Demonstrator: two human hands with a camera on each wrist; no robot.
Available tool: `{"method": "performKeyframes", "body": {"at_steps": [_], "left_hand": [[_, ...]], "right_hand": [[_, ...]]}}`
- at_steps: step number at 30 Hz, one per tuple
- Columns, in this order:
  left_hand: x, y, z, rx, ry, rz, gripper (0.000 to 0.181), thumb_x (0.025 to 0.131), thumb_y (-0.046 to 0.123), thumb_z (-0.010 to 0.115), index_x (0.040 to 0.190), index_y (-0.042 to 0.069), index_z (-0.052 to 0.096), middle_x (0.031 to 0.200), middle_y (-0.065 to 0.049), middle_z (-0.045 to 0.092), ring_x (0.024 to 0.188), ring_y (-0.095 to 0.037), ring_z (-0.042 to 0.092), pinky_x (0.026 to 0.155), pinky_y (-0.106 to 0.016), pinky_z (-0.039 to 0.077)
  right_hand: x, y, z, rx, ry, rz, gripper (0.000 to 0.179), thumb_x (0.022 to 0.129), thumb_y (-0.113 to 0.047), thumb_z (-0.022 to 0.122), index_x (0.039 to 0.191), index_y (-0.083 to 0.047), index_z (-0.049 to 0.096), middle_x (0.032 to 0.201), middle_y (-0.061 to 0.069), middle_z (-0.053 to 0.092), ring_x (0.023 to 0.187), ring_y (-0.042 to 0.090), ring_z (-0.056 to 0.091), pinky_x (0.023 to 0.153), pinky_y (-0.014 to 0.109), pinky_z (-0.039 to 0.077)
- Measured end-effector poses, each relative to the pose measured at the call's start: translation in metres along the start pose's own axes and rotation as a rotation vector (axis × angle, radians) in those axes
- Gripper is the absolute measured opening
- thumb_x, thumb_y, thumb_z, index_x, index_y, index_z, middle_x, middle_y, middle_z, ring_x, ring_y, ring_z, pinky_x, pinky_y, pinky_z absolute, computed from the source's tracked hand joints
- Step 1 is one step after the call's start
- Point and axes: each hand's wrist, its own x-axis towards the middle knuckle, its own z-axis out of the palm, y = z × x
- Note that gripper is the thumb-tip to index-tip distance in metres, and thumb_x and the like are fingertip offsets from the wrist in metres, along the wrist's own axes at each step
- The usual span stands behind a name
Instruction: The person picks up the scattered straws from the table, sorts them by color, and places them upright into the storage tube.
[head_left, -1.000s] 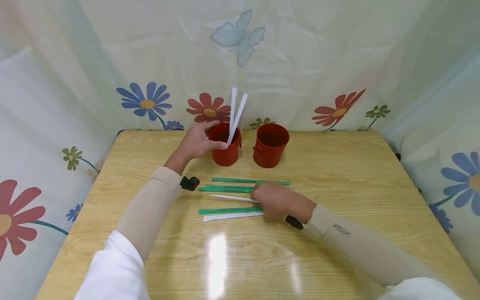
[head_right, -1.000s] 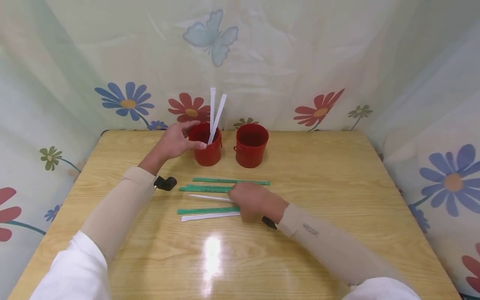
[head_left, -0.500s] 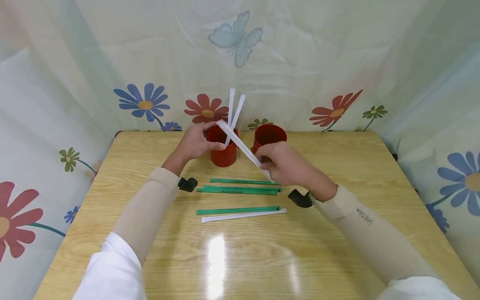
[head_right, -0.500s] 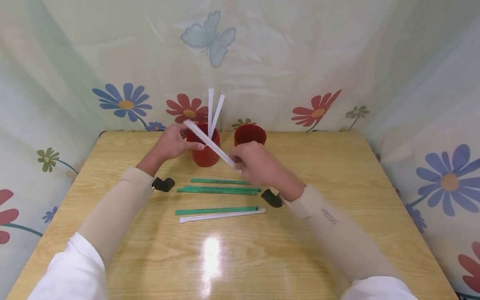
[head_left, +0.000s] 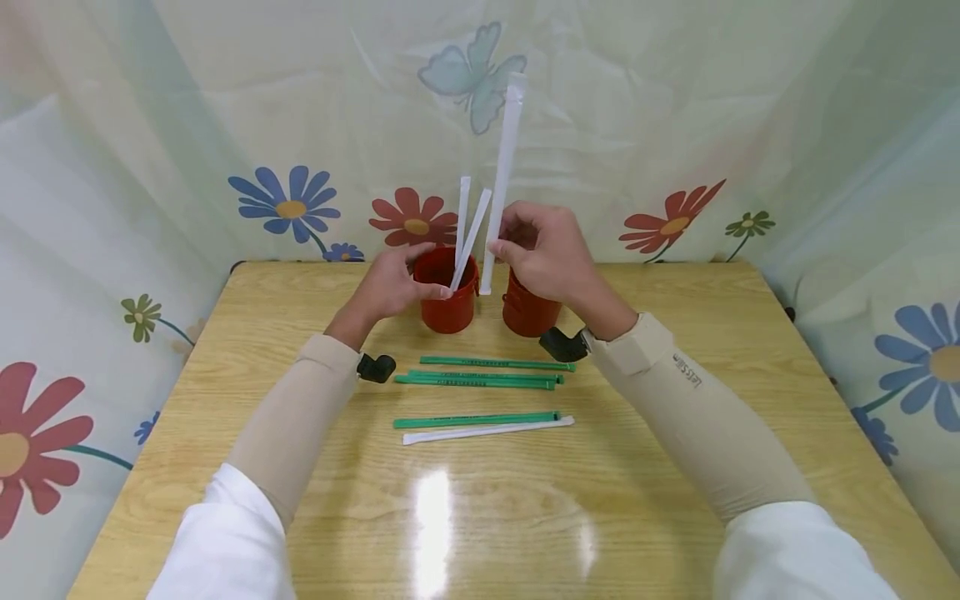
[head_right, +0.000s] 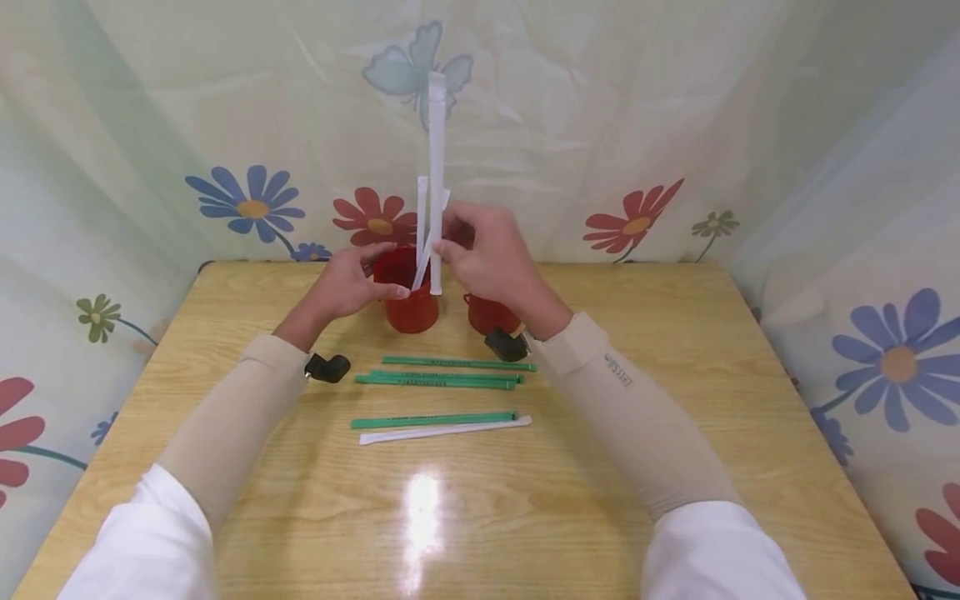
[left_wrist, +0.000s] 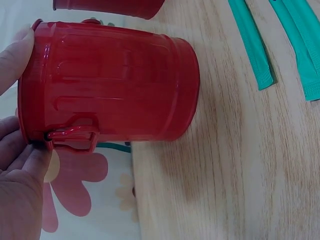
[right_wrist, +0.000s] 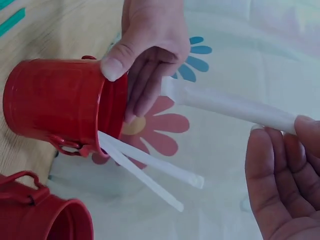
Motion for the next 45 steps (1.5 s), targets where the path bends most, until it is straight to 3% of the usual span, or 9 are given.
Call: {"method": "performKeyframes", "body": {"at_steps": [4, 8, 14, 22, 33, 38, 45], "left_hand": [[0.001, 0.001, -0.001, 0.008, -0.001, 0.0, 0.088, 0.087, 0.03, 0.086, 0.16, 0.011, 0.042, 0.151, -0.011, 0.058, 0.133, -0.032, 0.056, 0.107, -0.048, 0.056], [0.003, 0.003, -0.002, 0.005, -0.003, 0.011, 0.087, 0.087, 0.032, 0.086, 0.16, 0.012, 0.043, 0.149, -0.01, 0.059, 0.132, -0.031, 0.057, 0.108, -0.049, 0.056], [0.002, 0.003, -0.002, -0.017, -0.011, 0.008, 0.085, 0.086, 0.031, 0.087, 0.158, 0.012, 0.045, 0.148, -0.009, 0.06, 0.132, -0.03, 0.057, 0.109, -0.048, 0.055], [0.002, 0.001, -0.001, -0.03, -0.01, 0.019, 0.084, 0.087, 0.03, 0.086, 0.158, 0.01, 0.045, 0.146, -0.01, 0.06, 0.131, -0.03, 0.057, 0.109, -0.049, 0.055], [0.002, 0.001, -0.001, -0.018, -0.003, 0.03, 0.084, 0.087, 0.031, 0.087, 0.157, 0.01, 0.046, 0.146, -0.011, 0.061, 0.13, -0.032, 0.058, 0.108, -0.049, 0.055], [0.001, 0.002, -0.001, -0.013, -0.006, 0.031, 0.084, 0.087, 0.032, 0.087, 0.157, 0.01, 0.047, 0.146, -0.011, 0.062, 0.129, -0.032, 0.058, 0.107, -0.049, 0.056], [0.0, -0.001, -0.002, 0.004, -0.006, 0.03, 0.085, 0.086, 0.033, 0.087, 0.157, 0.011, 0.047, 0.145, -0.01, 0.062, 0.128, -0.031, 0.059, 0.106, -0.048, 0.056]], "right_hand": [[0.015, 0.001, 0.003, 0.036, 0.035, 0.049, 0.005, 0.093, 0.0, 0.071, 0.093, 0.004, 0.073, 0.085, 0.02, 0.072, 0.07, 0.023, 0.067, 0.069, 0.017, 0.056], [0.025, 0.004, 0.008, 0.098, 0.068, 0.101, 0.004, 0.093, 0.0, 0.072, 0.092, 0.003, 0.074, 0.085, 0.02, 0.073, 0.073, 0.028, 0.07, 0.069, 0.019, 0.059], [0.031, 0.017, 0.024, 0.13, 0.04, 0.142, 0.007, 0.093, -0.002, 0.073, 0.095, 0.004, 0.075, 0.091, 0.021, 0.076, 0.077, 0.028, 0.073, 0.073, 0.023, 0.062], [0.032, 0.031, 0.037, 0.084, 0.029, 0.167, 0.007, 0.093, -0.004, 0.074, 0.097, 0.002, 0.074, 0.092, 0.02, 0.076, 0.077, 0.024, 0.07, 0.07, 0.026, 0.06], [0.029, 0.045, 0.043, 0.025, 0.007, 0.25, 0.01, 0.094, -0.007, 0.073, 0.099, 0.002, 0.074, 0.097, 0.019, 0.078, 0.084, 0.027, 0.073, 0.082, 0.039, 0.065], [0.028, 0.05, 0.044, 0.008, -0.014, 0.295, 0.011, 0.095, -0.008, 0.072, 0.101, 0.001, 0.076, 0.097, 0.018, 0.078, 0.084, 0.027, 0.072, 0.08, 0.038, 0.065], [0.028, 0.051, 0.044, 0.012, -0.093, 0.407, 0.021, 0.101, -0.012, 0.067, 0.112, 0.002, 0.078, 0.104, 0.019, 0.077, 0.092, 0.035, 0.074, 0.086, 0.04, 0.065]]}}
